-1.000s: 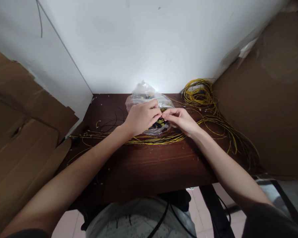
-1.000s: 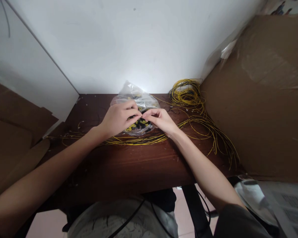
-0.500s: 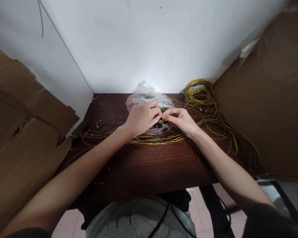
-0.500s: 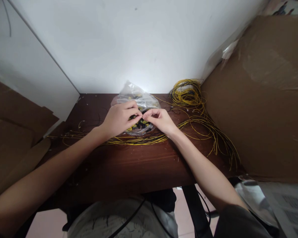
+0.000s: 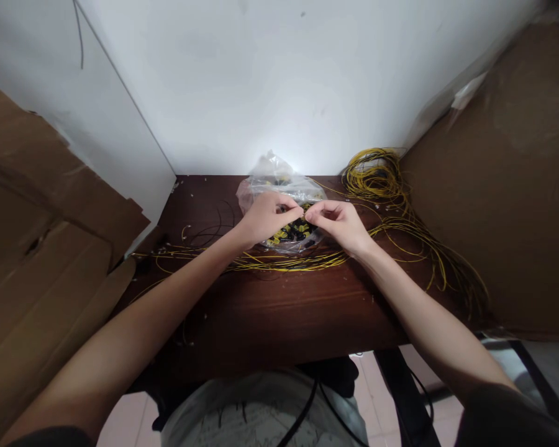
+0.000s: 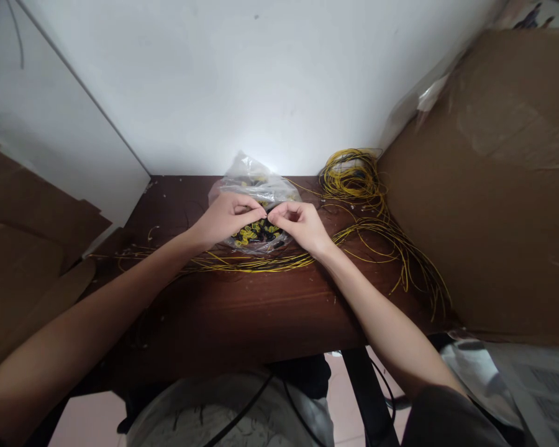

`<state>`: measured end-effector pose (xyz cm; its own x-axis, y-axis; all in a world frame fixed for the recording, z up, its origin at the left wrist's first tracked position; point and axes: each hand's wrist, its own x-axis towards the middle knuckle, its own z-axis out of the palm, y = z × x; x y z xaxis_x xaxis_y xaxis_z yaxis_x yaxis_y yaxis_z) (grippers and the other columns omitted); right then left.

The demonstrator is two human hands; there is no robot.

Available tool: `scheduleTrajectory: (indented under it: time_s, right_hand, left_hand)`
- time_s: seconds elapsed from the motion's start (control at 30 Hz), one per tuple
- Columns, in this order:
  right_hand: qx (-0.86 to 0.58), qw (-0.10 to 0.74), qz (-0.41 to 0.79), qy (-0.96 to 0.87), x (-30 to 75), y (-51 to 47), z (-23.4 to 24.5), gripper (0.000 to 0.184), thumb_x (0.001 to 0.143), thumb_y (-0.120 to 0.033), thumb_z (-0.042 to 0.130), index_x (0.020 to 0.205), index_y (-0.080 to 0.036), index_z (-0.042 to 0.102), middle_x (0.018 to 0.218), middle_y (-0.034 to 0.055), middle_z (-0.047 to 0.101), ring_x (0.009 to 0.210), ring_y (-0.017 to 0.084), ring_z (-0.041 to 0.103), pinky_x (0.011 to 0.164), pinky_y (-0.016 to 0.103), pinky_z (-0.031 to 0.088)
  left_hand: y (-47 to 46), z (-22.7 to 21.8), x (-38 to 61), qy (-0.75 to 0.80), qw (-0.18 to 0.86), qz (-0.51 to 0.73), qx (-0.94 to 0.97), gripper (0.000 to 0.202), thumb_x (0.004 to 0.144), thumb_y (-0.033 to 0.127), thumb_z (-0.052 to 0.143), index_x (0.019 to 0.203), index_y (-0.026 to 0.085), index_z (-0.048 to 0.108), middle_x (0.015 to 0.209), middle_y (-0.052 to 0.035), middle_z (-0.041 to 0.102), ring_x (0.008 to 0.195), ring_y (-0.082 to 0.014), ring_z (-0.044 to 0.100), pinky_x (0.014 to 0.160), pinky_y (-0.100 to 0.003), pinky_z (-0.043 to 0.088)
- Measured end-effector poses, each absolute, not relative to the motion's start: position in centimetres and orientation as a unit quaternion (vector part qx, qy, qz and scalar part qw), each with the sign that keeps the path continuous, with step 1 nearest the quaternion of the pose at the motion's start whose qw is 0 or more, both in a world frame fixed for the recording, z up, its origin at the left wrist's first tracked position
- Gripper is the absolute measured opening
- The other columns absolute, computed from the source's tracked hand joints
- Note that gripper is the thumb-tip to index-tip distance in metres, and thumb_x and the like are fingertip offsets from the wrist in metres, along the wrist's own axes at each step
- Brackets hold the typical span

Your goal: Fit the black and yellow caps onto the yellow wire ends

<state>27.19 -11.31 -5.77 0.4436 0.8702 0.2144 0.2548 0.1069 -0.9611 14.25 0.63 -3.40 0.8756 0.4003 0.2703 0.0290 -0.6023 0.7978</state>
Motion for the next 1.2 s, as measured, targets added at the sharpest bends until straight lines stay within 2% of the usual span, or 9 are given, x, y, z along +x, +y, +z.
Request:
scheduleTrajectory:
  time_s: [0.17,0.27,0.33,0.47,0.63,0.8,0.93,1.1,1.2]
  right_hand:
    - [-0.591,0.614,0.276,-0.444,27.04,-11.31,-5.68,0.014,0.067,-0.029,0.071,0.07,-0.015,0.066,0.066,0.0,0.062,0.059,0.009,0.05,0.059,0.025,0.041]
    - [-0.584,0.628,0.312,-0.409,26.81,-11.27,-5.63,0.016,0.067,-0.03,0.071,0.07,-0.015,0.065,0.056,-0.0035,0.054,0.046,0.005,0.037,0.045,0.022,0.028]
    - [-0.572,0.638,0.34,-0.388,26.71,-11.27,-5.63,0.017,0.067,-0.03,0.071,0.07,-0.015,0.065,0.05,-0.0057,0.046,0.043,0.003,0.029,0.042,0.022,0.019]
    - [-0.538,0.643,0.399,-0.371,26.69,-11.35,-5.57,0.016,0.067,-0.029,0.07,0.07,-0.015,0.063,0.046,-0.0072,0.038,0.042,0.003,0.026,0.041,0.022,0.012]
    - [-0.526,0.634,0.436,-0.362,26.75,-11.39,-5.49,0.015,0.068,-0.028,0.07,0.07,-0.015,0.062,0.046,-0.0075,0.036,0.041,0.003,0.023,0.041,0.022,0.008]
    - [-0.561,0.632,0.389,-0.367,26.66,-11.29,-5.68,0.017,0.067,-0.03,0.07,0.07,-0.015,0.064,0.047,-0.0066,0.04,0.042,0.003,0.026,0.041,0.022,0.012]
    - [-0.601,0.627,0.311,-0.386,26.6,-11.2,-5.79,0.019,0.065,-0.032,0.07,0.069,-0.014,0.064,0.054,-0.0042,0.049,0.046,0.004,0.032,0.043,0.022,0.022]
    - [-0.616,0.611,0.257,-0.425,26.76,-11.17,-6.0,0.018,0.067,-0.032,0.069,0.069,-0.015,0.065,0.062,-0.001,0.058,0.055,0.008,0.046,0.056,0.025,0.037]
    - [-0.625,0.591,0.226,-0.457,26.82,-11.21,-6.11,0.017,0.068,-0.031,0.068,0.07,-0.014,0.065,0.066,0.0005,0.061,0.059,0.01,0.05,0.062,0.027,0.041]
  left_hand:
    - [0.53,-3.32,14.21,0.142,0.487,0.178,0.843,0.016,0.077,0.021,0.054,0.068,0.013,0.064,0.064,-0.0014,0.06,0.053,-0.0064,0.045,0.048,-0.022,0.034]
    - [0.41,-3.14,14.1,0.156,0.52,0.145,0.827,0.016,0.079,0.024,0.054,0.07,0.013,0.062,0.064,-0.0021,0.058,0.049,-0.0058,0.041,0.043,-0.022,0.031]
    - [0.32,-3.05,14.04,0.158,0.531,0.132,0.822,0.017,0.08,0.025,0.053,0.069,0.014,0.06,0.061,-0.0016,0.057,0.047,-0.0054,0.039,0.041,-0.022,0.029]
    - [0.2,-3.08,14.05,0.123,0.517,0.155,0.833,0.018,0.08,0.024,0.051,0.067,0.013,0.06,0.059,-0.0013,0.057,0.051,-0.0062,0.044,0.047,-0.021,0.034]
    - [0.23,-3.21,14.15,0.1,0.501,0.175,0.842,0.015,0.079,0.02,0.052,0.07,0.012,0.061,0.065,-0.0035,0.062,0.061,-0.0086,0.052,0.056,-0.022,0.04]
    - [0.61,-3.43,14.24,0.102,0.481,0.183,0.851,0.015,0.078,0.02,0.053,0.071,0.012,0.064,0.071,-0.0048,0.065,0.066,-0.0097,0.054,0.059,-0.022,0.041]
    - [0.75,-3.47,14.21,0.111,0.453,0.191,0.863,0.014,0.076,0.021,0.056,0.074,0.012,0.066,0.072,-0.0041,0.065,0.063,-0.0093,0.053,0.057,-0.022,0.04]
    - [0.57,-3.48,14.11,0.113,0.384,0.215,0.891,0.013,0.075,0.021,0.057,0.074,0.013,0.067,0.07,-0.0026,0.064,0.058,-0.0084,0.05,0.056,-0.023,0.037]
    - [0.59,-3.74,14.1,0.105,0.334,0.233,0.907,0.012,0.076,0.021,0.057,0.074,0.015,0.066,0.072,-0.0028,0.063,0.059,-0.0087,0.049,0.057,-0.024,0.036]
